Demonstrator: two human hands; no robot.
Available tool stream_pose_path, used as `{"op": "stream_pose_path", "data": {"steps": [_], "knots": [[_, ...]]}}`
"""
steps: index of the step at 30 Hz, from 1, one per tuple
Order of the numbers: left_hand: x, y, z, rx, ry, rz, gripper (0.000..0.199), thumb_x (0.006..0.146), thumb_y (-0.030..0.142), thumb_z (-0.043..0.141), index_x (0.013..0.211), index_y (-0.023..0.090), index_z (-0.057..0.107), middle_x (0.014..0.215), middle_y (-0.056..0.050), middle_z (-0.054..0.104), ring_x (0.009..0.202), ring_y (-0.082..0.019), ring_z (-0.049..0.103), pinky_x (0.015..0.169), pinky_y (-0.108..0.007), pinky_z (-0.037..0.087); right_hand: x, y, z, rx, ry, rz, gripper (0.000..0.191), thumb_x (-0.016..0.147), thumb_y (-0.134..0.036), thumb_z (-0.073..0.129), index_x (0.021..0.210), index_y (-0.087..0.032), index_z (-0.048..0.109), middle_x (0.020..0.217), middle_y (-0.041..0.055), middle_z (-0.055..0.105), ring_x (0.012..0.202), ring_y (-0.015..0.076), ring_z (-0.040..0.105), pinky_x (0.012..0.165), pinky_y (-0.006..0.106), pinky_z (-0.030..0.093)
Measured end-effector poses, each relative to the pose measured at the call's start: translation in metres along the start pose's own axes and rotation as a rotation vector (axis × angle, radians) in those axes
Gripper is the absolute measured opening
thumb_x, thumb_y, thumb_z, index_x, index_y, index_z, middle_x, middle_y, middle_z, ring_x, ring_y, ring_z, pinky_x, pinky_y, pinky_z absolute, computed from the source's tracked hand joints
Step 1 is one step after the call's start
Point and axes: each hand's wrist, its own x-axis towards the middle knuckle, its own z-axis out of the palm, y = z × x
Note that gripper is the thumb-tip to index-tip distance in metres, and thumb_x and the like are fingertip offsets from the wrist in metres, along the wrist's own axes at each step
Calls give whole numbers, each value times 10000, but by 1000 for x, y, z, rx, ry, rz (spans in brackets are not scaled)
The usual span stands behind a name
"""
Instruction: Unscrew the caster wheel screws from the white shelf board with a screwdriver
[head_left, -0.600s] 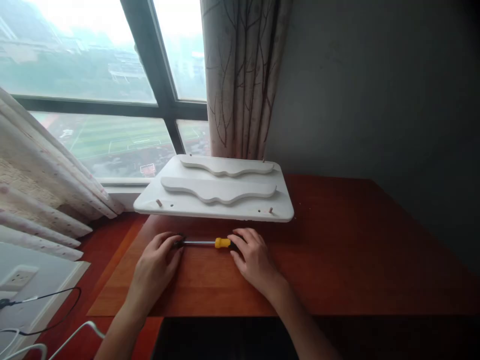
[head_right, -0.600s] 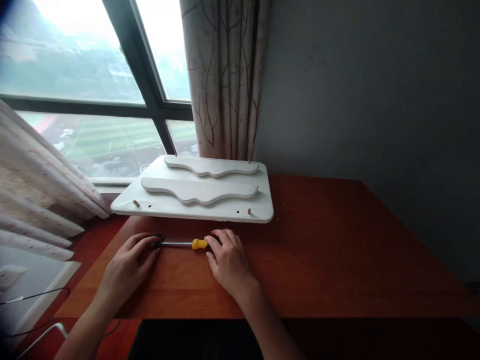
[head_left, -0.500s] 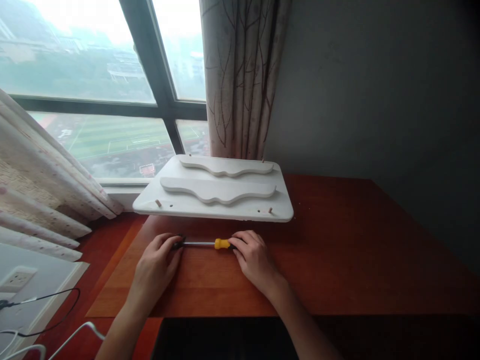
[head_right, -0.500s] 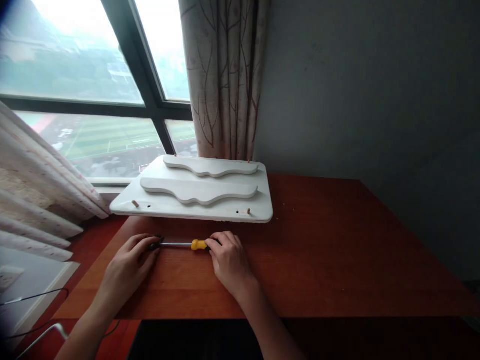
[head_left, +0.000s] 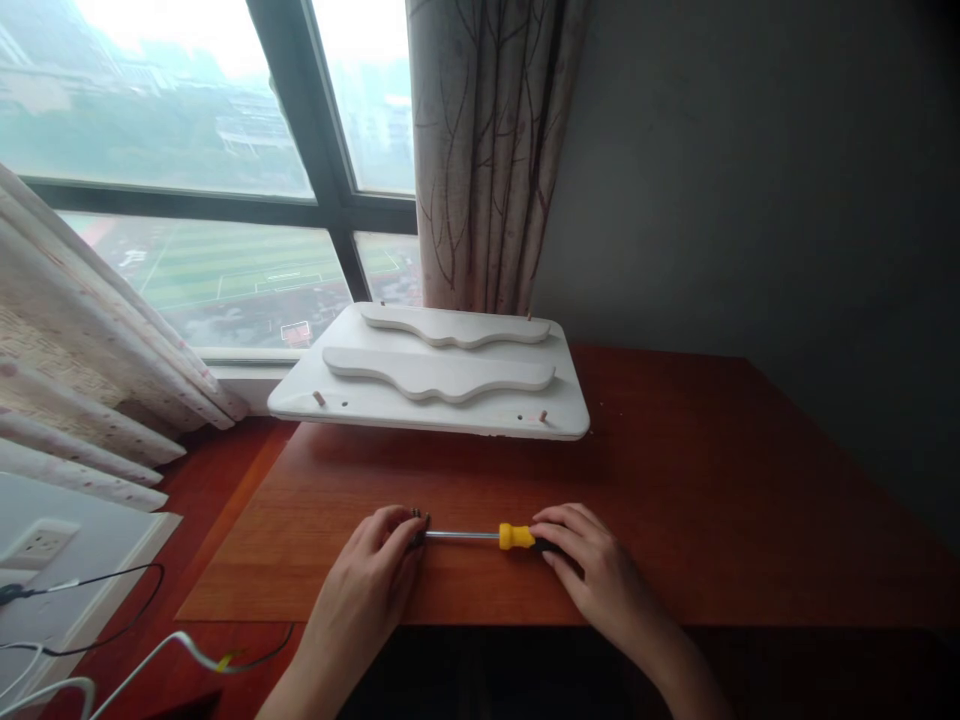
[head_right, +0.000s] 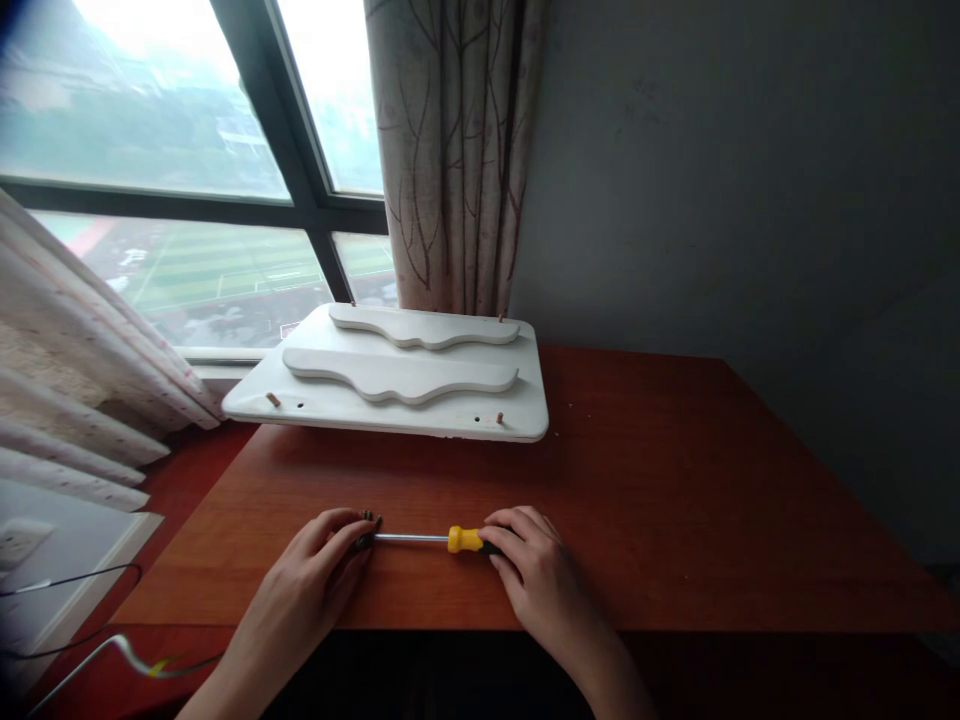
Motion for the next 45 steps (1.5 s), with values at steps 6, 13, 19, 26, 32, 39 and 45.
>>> {"op": "stream_pose_path", "data": {"steps": [6,13,19,26,32,39,45], "knots": [[-6,21,1,-13,-32,3,226,1006,269,494,1135,256,679,1129,-90,682,983,-235,698,826,-341,608,-18,6,-10,-7,-14,39,379,927,-82,548,1217,-285,683,1220,75,685,1137,245,644,989,437,569],[-2,16,-6,-20,-42,-35,232,996,347,536,1164,266,675,1162,-90,681,993,-240,700,824,-329,593,-14,0,-17,-12,13,92,361,940,-172,612,1271,-303,671,1258,54,692,1196,239,635,1043,424,546],[26,-36,-31,-21,166,-221,269,976,429,568,1124,238,685,1131,-64,682,838,-191,682,699,-280,547,15,17,-28,-10,222,123,223,1001,-305,576,1176,-237,695,1147,82,719,1066,229,689,947,377,570],[94,-82,-69,235,309,-432,415,971,393,573,1302,149,635,1010,-47,673,780,-173,618,738,-280,478,88,28,-37,-146,296,115,291,1001,-369,551,1188,-188,680,886,62,689,736,196,633,713,324,529],[114,-94,-74,318,264,-406,376,1009,436,529,1159,157,732,981,-26,682,797,-158,599,683,-246,389,123,28,-27,-234,245,25,244,1015,-312,509,1029,-198,724,871,69,695,766,205,634,737,322,493],[116,-110,-73,305,255,-399,343,997,442,556,1078,188,771,925,-6,680,764,-141,566,649,-223,342,125,32,-28,-237,251,18,271,1017,-223,481,900,-205,725,894,81,718,836,219,666,769,317,492],[113,-98,-67,328,250,-345,324,1013,400,524,1022,165,746,964,-19,699,784,-157,599,672,-243,370,115,34,-30,-230,280,16,244,1009,-233,504,891,-201,716,874,72,716,803,213,669,753,317,502]]}}
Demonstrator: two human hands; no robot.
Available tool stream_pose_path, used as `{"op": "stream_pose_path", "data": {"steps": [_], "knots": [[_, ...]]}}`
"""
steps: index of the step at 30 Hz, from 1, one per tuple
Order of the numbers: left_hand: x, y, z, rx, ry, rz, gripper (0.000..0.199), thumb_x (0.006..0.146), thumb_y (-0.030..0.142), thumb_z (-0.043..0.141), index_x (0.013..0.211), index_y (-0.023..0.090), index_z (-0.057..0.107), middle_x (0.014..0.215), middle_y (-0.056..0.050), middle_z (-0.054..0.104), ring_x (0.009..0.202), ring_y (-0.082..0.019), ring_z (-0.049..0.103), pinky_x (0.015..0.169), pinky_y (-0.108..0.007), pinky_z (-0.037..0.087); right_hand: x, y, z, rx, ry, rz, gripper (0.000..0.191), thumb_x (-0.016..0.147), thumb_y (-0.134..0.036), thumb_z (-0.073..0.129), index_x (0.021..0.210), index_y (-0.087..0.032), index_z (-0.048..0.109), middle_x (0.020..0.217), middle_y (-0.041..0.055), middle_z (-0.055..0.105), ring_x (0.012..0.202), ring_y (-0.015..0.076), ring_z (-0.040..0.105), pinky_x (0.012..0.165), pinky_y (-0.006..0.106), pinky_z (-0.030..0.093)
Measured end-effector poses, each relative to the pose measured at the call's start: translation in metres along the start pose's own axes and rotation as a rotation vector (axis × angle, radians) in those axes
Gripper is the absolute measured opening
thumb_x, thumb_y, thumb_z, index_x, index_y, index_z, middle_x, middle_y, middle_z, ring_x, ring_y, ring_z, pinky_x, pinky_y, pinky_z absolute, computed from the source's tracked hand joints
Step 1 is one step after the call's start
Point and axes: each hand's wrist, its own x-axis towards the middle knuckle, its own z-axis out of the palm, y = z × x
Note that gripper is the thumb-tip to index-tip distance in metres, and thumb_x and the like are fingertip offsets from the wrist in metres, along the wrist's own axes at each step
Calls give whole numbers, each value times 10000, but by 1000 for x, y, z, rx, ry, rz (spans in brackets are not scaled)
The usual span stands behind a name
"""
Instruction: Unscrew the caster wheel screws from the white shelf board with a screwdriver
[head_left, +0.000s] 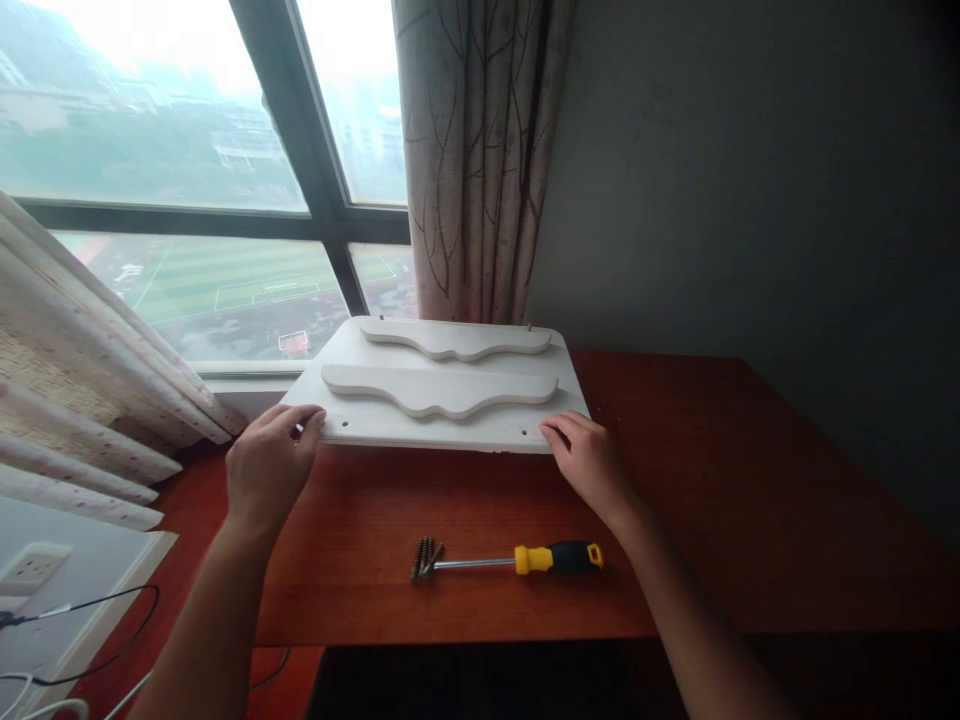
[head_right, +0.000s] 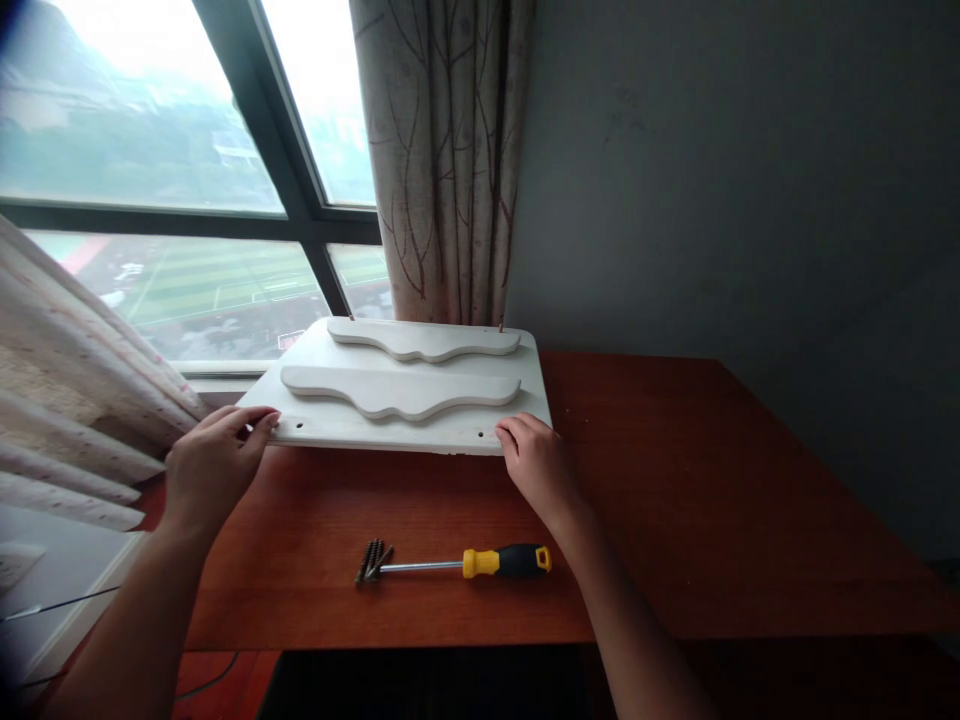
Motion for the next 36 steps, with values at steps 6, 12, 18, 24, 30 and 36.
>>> {"op": "stream_pose_path", "data": {"steps": [6,12,18,24,30,36], "knots": [[-25,9,-2,-18,63,49,324,1010,416,478,954,206,718,951,-51,723,797,-214,639,663,-301,410,-19,2,-14,11,26,9,266,1025,-269,486,883,-210,703,850,65,713,792,211,678,740,324,519],[-49,14,-10,-43,63,71,327,1030,428,475,989,208,714,1000,-51,736,856,-241,672,681,-318,436,-43,-2,-28,5,43,16,246,1037,-281,490,922,-218,698,867,57,709,799,210,688,740,330,530],[-68,26,-12,-71,68,105,295,1032,403,493,987,211,712,980,-39,735,851,-228,681,708,-310,459,-64,3,-42,-42,61,49,223,1039,-298,506,951,-226,699,911,66,726,839,226,709,745,347,544],[-80,39,-9,-113,79,148,271,1035,359,493,1002,191,703,956,-47,726,836,-220,683,728,-310,469,-79,12,-53,-77,88,62,208,1028,-312,529,950,-228,702,915,65,734,845,233,721,752,351,558],[-84,48,-8,-168,83,165,250,1032,338,513,980,186,704,934,-39,725,811,-202,682,708,-295,468,-93,17,-62,-116,104,71,202,1026,-328,545,964,-228,710,921,52,741,833,221,722,746,329,561],[-89,57,-5,-186,92,185,191,1023,294,551,984,181,700,924,-33,720,802,-191,678,717,-286,468,-95,26,-66,-157,136,76,192,1026,-320,551,966,-220,703,941,49,741,850,222,723,739,321,553]]}}
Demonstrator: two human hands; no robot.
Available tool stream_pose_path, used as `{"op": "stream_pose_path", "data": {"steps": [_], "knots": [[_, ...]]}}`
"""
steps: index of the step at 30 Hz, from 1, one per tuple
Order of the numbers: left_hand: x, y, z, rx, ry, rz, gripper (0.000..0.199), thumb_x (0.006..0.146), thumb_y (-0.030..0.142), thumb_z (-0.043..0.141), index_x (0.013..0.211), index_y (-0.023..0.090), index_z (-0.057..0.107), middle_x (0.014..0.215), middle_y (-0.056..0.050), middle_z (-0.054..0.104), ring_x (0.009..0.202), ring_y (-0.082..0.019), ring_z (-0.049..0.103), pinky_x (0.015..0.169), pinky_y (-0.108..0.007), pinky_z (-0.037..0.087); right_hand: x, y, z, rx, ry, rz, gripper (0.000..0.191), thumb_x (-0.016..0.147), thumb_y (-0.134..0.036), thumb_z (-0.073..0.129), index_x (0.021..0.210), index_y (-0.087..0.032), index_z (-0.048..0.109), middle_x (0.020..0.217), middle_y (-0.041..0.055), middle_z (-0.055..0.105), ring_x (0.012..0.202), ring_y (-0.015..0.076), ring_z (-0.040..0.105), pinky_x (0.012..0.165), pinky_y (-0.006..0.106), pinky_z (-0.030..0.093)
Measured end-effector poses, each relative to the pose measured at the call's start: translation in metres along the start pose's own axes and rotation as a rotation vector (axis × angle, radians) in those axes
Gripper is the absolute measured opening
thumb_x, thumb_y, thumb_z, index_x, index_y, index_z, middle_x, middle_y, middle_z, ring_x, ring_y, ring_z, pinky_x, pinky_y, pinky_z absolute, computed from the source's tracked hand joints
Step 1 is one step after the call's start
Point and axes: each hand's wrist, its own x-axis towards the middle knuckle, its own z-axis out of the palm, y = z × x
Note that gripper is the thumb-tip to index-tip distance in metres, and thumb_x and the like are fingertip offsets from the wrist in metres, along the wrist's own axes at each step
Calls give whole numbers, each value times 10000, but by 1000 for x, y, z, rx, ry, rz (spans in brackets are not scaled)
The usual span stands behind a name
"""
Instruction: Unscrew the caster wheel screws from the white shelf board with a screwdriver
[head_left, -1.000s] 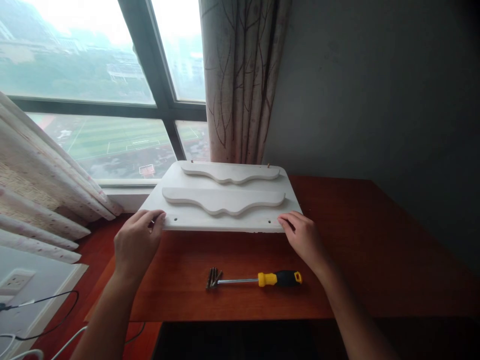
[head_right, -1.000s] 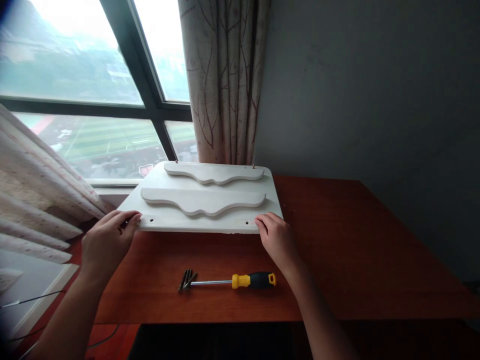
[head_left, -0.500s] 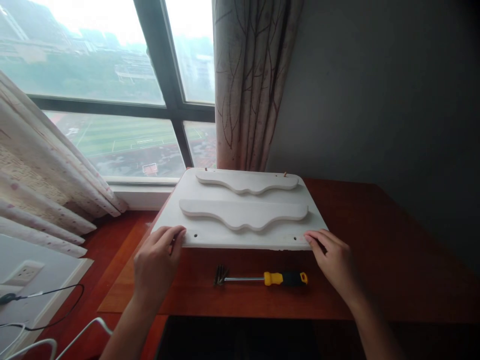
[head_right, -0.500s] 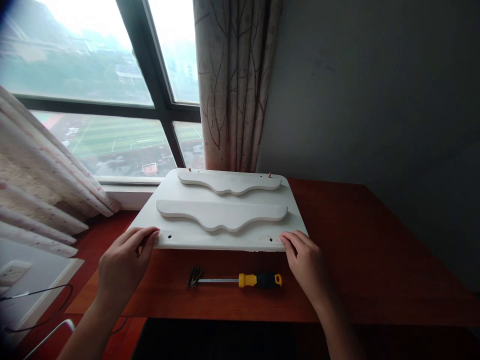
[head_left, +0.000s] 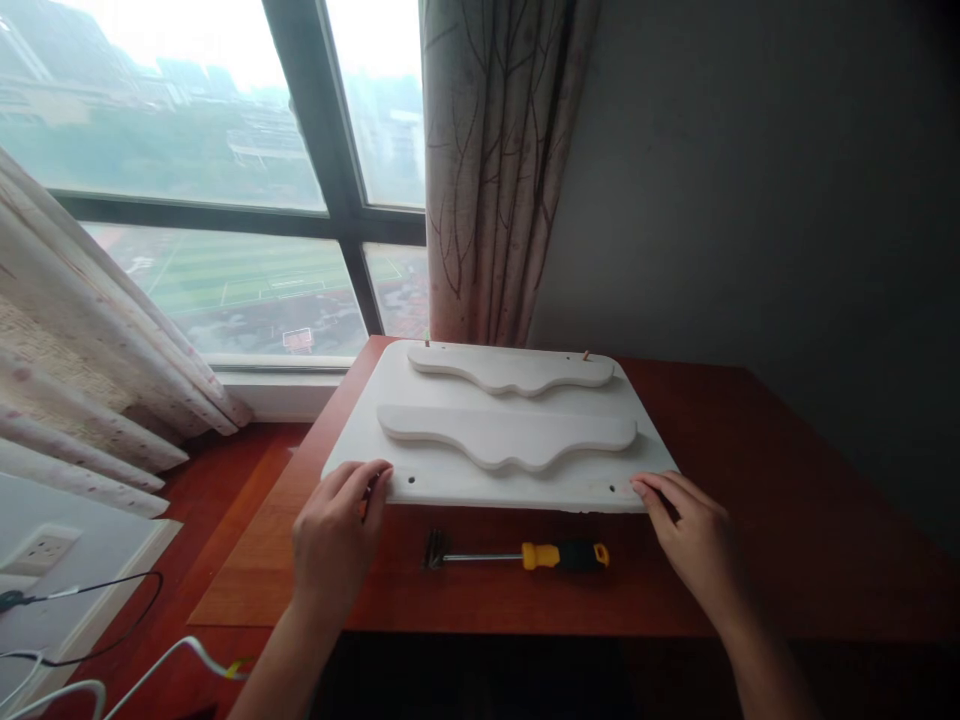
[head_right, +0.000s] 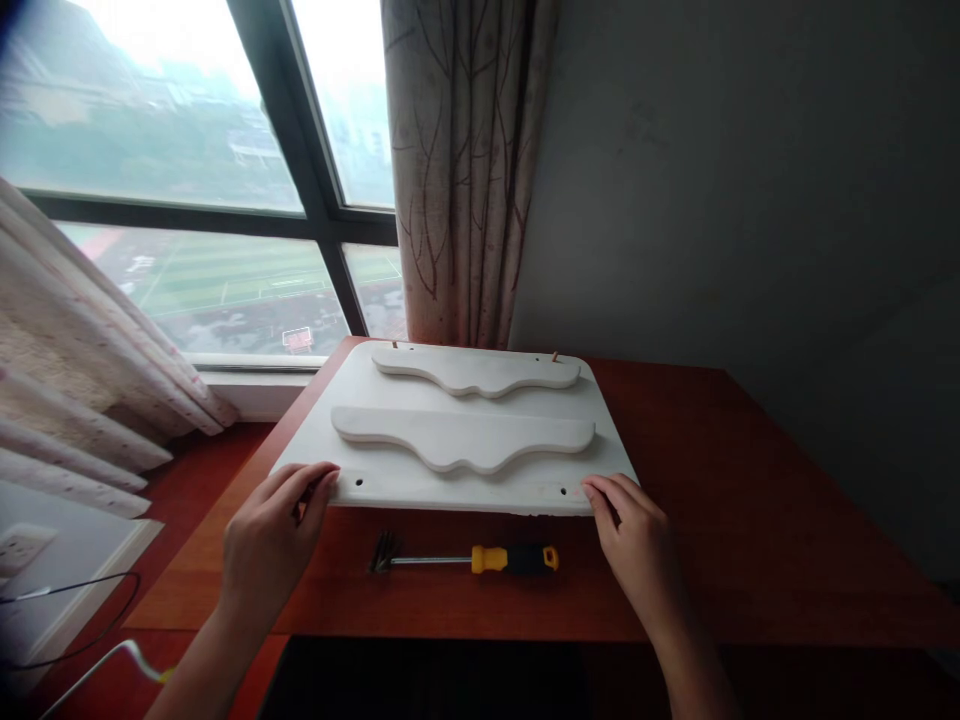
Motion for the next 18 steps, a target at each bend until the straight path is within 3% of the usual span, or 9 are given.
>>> {"op": "stream_pose_path", "data": {"steps": [18], "knots": [[-7,5,-4,-10,-20,-21,190,1029,318,553,1022,189,692,964,-43,714,807,-190,673,711,-295,475,-8,-3,-4,38,8,-3,126,1025,-271,564,1008,-226,681,959,38,724,868,198,712,763,299,549]]}}
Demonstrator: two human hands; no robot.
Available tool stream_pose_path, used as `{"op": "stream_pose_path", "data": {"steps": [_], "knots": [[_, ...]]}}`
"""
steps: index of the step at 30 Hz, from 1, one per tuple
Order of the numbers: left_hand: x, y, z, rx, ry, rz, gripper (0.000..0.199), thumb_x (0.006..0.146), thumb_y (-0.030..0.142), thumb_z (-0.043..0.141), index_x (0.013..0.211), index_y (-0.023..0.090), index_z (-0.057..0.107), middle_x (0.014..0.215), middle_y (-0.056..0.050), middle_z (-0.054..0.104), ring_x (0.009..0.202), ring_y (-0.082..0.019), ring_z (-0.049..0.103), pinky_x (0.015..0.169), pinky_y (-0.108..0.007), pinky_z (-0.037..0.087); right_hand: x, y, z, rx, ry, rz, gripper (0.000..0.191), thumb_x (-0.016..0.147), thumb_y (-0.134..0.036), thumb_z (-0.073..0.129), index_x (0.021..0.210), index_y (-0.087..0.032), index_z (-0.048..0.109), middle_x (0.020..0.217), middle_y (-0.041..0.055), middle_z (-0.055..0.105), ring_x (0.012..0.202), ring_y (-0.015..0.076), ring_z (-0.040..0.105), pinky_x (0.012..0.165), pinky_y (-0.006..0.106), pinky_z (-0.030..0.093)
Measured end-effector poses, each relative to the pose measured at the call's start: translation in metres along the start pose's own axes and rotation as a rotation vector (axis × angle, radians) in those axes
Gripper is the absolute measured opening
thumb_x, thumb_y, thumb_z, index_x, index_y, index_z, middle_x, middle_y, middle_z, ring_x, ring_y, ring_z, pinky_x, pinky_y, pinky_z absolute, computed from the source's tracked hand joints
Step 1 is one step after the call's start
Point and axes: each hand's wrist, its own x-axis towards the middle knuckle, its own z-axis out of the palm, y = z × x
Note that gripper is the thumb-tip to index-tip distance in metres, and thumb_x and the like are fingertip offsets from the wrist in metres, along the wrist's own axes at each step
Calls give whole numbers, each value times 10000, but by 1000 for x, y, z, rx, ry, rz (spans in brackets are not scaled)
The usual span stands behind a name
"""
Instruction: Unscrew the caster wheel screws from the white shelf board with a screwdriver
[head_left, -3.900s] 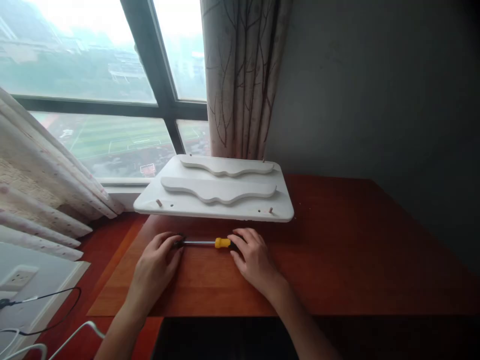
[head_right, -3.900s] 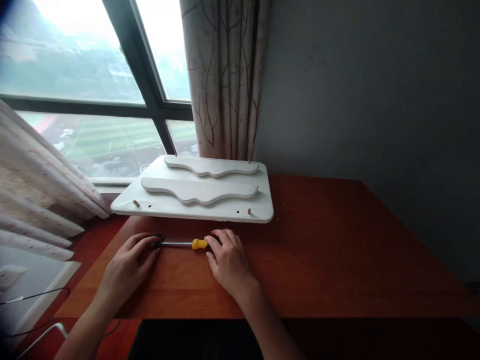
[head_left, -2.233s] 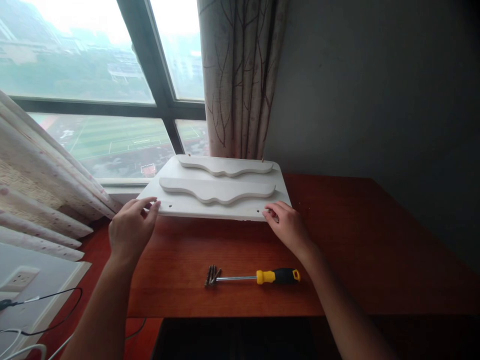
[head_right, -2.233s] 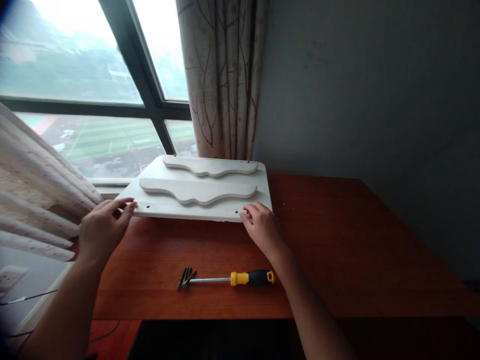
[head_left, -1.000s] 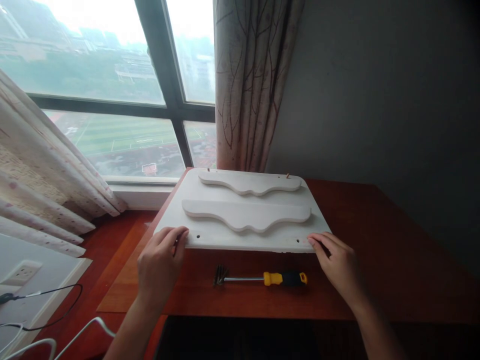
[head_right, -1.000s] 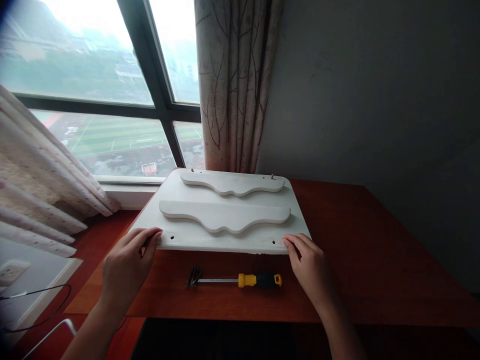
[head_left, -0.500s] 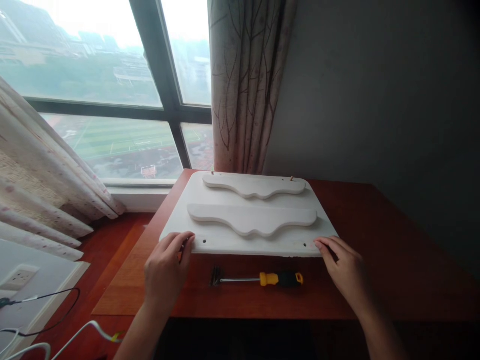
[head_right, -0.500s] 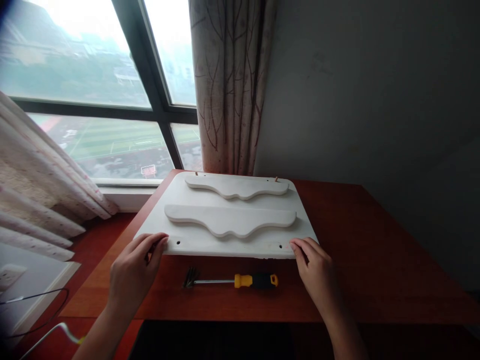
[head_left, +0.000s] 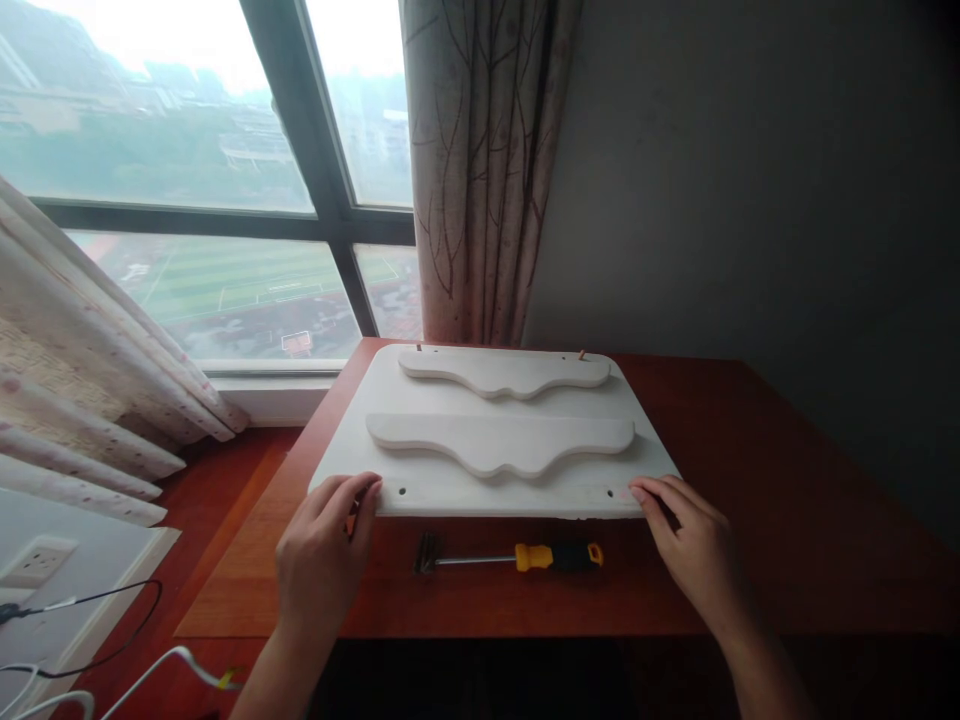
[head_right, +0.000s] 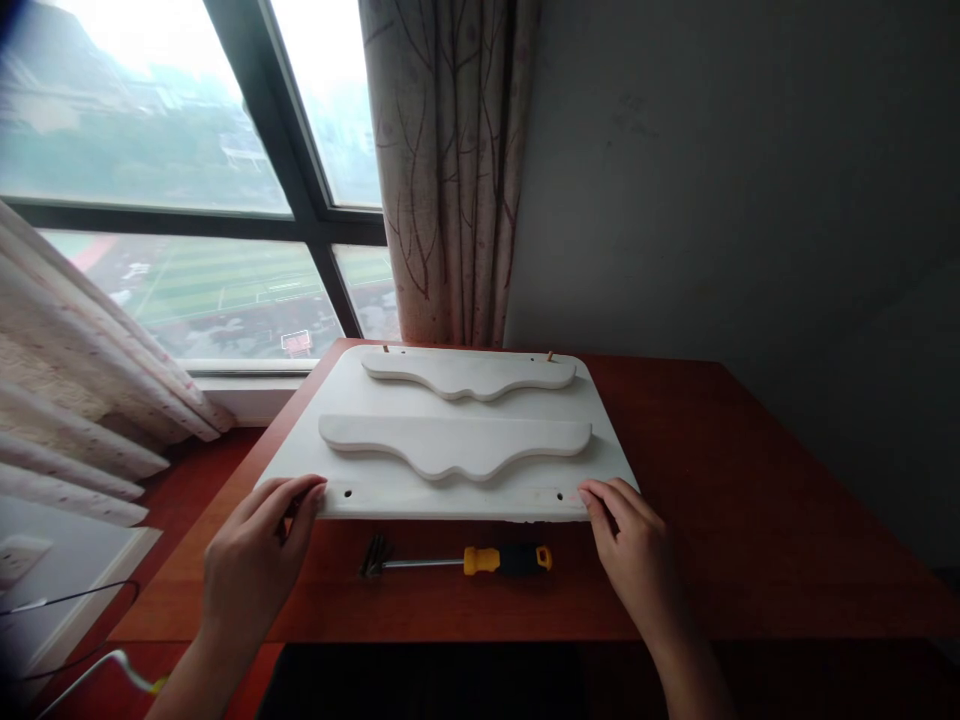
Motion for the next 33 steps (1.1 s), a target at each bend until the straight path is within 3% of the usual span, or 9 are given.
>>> {"op": "stream_pose_path", "data": {"steps": [11,16,20,23,26,29,33], "knots": [[-1,1,-1,-26,1,7,175,1020,311,566,1026,185,687,937,-35,697,782,-169,662,710,-280,477,-2,1,1,27,0,8,149,1027,-302,551,995,-241,683,947,35,719,871,198,706,773,301,545],[1,-2,-7,-197,-26,-59,196,990,363,606,1076,222,711,934,-10,684,690,-126,621,636,-239,482,-6,6,-5,137,-49,213,328,1000,-418,577,1283,-263,635,873,18,697,775,194,677,721,309,553],[13,-17,-15,-428,-48,-247,299,962,431,623,1175,235,701,952,-23,697,768,-144,658,662,-220,523,-1,20,-14,362,-96,368,433,1002,-470,550,1387,-272,569,860,12,687,801,190,680,701,287,562],[35,-27,-17,-475,-51,-324,347,929,478,646,1154,223,714,956,-37,708,760,-152,651,636,-225,514,15,38,-14,400,-73,436,420,964,-512,599,1282,-243,659,880,34,705,750,183,668,662,280,561],[70,-34,-10,-476,-90,-236,325,904,495,657,1032,206,736,968,-49,707,732,-145,624,585,-223,481,41,59,-5,400,-22,437,401,919,-533,656,1162,-220,717,979,74,740,829,215,701,711,320,581],[110,-45,10,-457,-102,-113,339,885,504,658,1014,200,733,943,-61,706,744,-157,630,614,-242,499,73,77,7,363,11,301,355,917,-511,661,1099,-214,725,1084,100,731,952,248,703,800,377,588],[155,-66,44,-336,-215,56,363,895,510,626,1028,188,728,1014,-95,708,771,-185,668,645,-281,517,110,92,20,237,-14,94,308,910,-474,668,1073,-219,724,1115,100,706,906,238,688,737,374,588]]}}
